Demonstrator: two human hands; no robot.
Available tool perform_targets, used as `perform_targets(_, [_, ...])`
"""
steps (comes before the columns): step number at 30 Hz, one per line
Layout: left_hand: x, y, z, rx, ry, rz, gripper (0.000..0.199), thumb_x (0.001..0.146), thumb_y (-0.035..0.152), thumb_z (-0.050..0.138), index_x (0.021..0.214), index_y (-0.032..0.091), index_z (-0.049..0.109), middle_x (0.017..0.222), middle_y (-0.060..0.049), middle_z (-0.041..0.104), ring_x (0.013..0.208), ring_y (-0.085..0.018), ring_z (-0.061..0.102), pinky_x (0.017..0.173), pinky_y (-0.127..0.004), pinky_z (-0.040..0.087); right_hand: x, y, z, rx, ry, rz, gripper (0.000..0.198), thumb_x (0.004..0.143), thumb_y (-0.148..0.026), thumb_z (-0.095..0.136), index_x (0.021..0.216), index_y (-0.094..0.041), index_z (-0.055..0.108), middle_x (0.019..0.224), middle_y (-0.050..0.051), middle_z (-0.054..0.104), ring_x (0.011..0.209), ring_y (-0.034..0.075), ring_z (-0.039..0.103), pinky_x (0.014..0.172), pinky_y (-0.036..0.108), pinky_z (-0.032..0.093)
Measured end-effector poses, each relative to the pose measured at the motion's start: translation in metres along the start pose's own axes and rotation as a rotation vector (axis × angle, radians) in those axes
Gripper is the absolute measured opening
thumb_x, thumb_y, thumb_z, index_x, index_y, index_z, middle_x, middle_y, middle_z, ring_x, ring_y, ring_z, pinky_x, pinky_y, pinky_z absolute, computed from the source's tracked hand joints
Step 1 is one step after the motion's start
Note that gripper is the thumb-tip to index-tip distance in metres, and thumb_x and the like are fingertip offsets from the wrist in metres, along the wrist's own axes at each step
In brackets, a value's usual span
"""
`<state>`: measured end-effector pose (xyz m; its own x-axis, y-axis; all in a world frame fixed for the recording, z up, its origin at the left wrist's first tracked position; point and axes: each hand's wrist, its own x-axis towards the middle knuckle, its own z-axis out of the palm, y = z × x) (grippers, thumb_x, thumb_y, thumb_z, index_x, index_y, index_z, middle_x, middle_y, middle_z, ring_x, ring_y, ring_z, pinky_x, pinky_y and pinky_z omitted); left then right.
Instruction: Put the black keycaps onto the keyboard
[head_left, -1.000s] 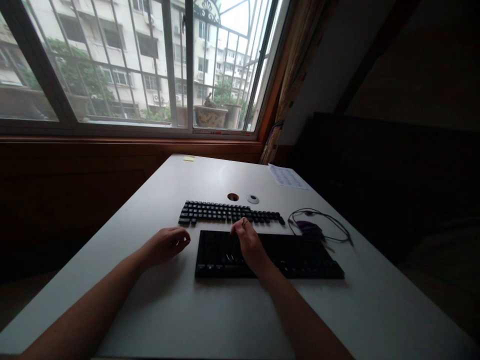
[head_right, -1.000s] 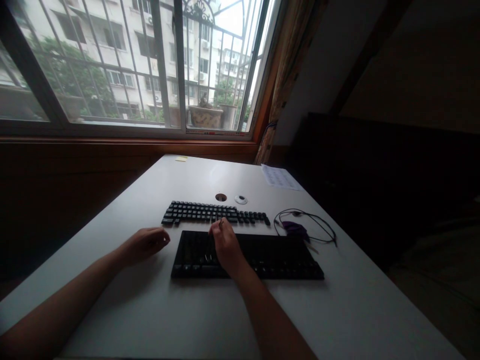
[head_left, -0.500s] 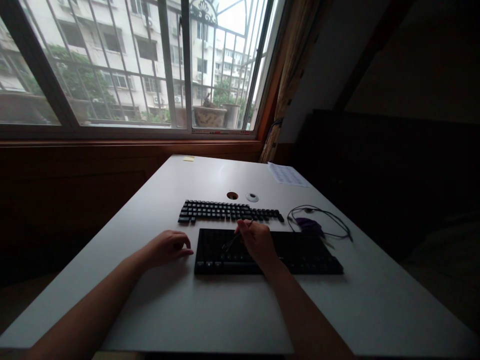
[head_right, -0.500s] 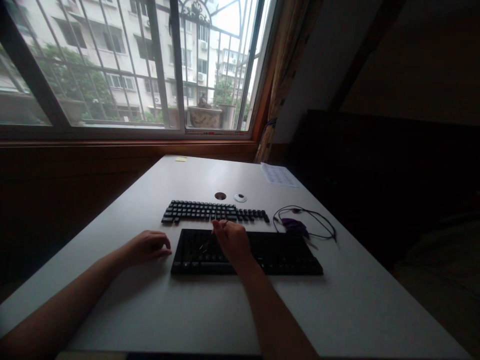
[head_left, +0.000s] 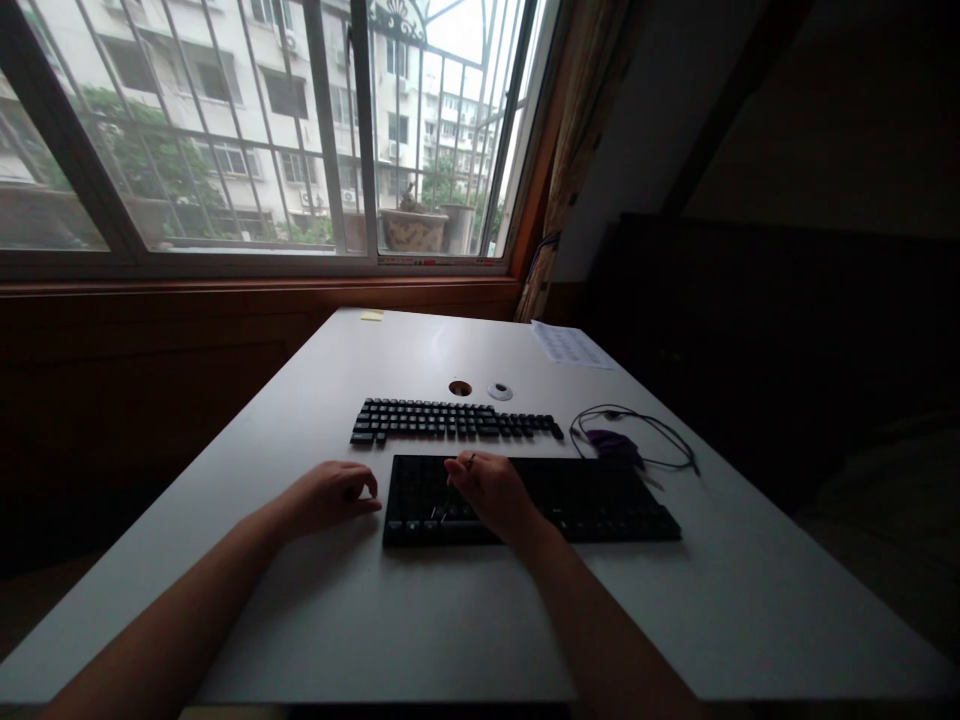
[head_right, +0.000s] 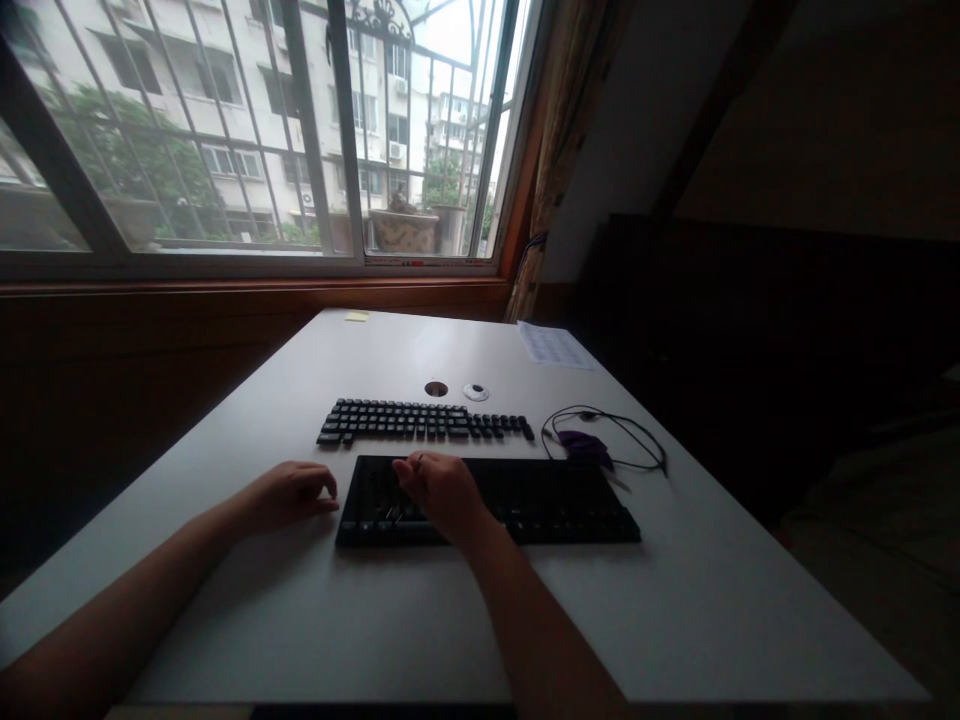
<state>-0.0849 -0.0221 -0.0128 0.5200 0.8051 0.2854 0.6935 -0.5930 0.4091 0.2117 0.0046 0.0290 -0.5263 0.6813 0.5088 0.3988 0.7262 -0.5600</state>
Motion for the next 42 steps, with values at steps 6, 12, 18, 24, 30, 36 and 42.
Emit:
perform_targets(6, [0.002,0.007,-0.002,0.034,0.013,0.023,0.021,0.090,0.040,0.060,0.087,0.021,0.068,0.059,0.004,0.055,0.049,-0.009,0.048,0.051,-0.020,0.038,0.001,-0.005,0.003,-0.037,0.030,-0.030,0.047,0.100,-0.048,0.039,0.063,-0.021,0.051,0.063,0.000,0.058,0.055,0.012,0.053,0.058,0.025,0.039])
perform_targets(12, [0.003,0.014,-0.002,0.111,0.006,0.033,0.019,0.092,0.036,0.058,0.087,0.020,0.067,0.061,0.003,0.057,0.051,-0.011,0.051,0.053,-0.022,0.039,0.002,-0.008,0.010,-0.089,0.105,-0.061,0.049,0.100,-0.049,0.042,0.061,-0.020,0.049,0.057,0.000,0.055,0.050,0.010,0.049,0.055,0.024,0.037])
perform_targets(18, [0.004,0.023,-0.002,0.137,0.057,0.117,0.017,0.093,0.027,0.055,0.107,0.023,0.064,0.079,-0.001,0.062,0.064,-0.013,0.057,0.061,-0.024,0.043,0.001,-0.007,0.014,-0.080,0.177,-0.071,0.048,0.097,-0.046,0.050,0.058,-0.019,0.049,0.053,-0.001,0.052,0.047,0.009,0.046,0.052,0.024,0.033])
perform_targets(24, [0.006,0.029,-0.001,0.150,0.039,0.202,0.015,0.095,0.025,0.054,0.097,0.022,0.068,0.085,-0.004,0.062,0.068,-0.013,0.057,0.063,-0.026,0.043,0.001,-0.009,0.018,-0.098,0.200,-0.030,0.052,0.096,-0.049,0.051,0.054,-0.019,0.047,0.049,-0.003,0.046,0.045,0.008,0.041,0.051,0.024,0.030])
perform_targets(30, [0.006,0.028,0.001,0.132,0.034,0.188,0.014,0.094,0.025,0.056,0.096,0.023,0.069,0.090,-0.005,0.064,0.071,-0.013,0.060,0.065,-0.026,0.045,0.002,-0.006,0.023,-0.098,0.177,-0.021,0.056,0.093,-0.055,0.054,0.052,-0.018,0.045,0.048,-0.003,0.043,0.046,0.008,0.040,0.051,0.025,0.027])
perform_targets(36, [0.005,0.032,-0.002,0.098,0.029,0.178,0.013,0.093,0.024,0.056,0.095,0.022,0.069,0.092,-0.005,0.064,0.074,-0.014,0.061,0.068,-0.026,0.046,0.004,-0.007,0.025,-0.077,0.093,-0.046,0.053,0.093,-0.051,0.055,0.052,-0.019,0.044,0.049,-0.004,0.041,0.046,0.008,0.035,0.051,0.026,0.025])
perform_targets(42, [0.006,0.031,-0.001,0.084,0.021,0.172,0.013,0.093,0.024,0.056,0.088,0.020,0.067,0.086,-0.004,0.063,0.069,-0.012,0.058,0.064,-0.025,0.044,0.005,0.015,0.022,0.191,0.158,0.322,0.056,0.092,-0.054,0.052,0.050,-0.020,0.039,0.044,-0.006,0.034,0.041,0.008,0.035,0.047,0.024,0.025])
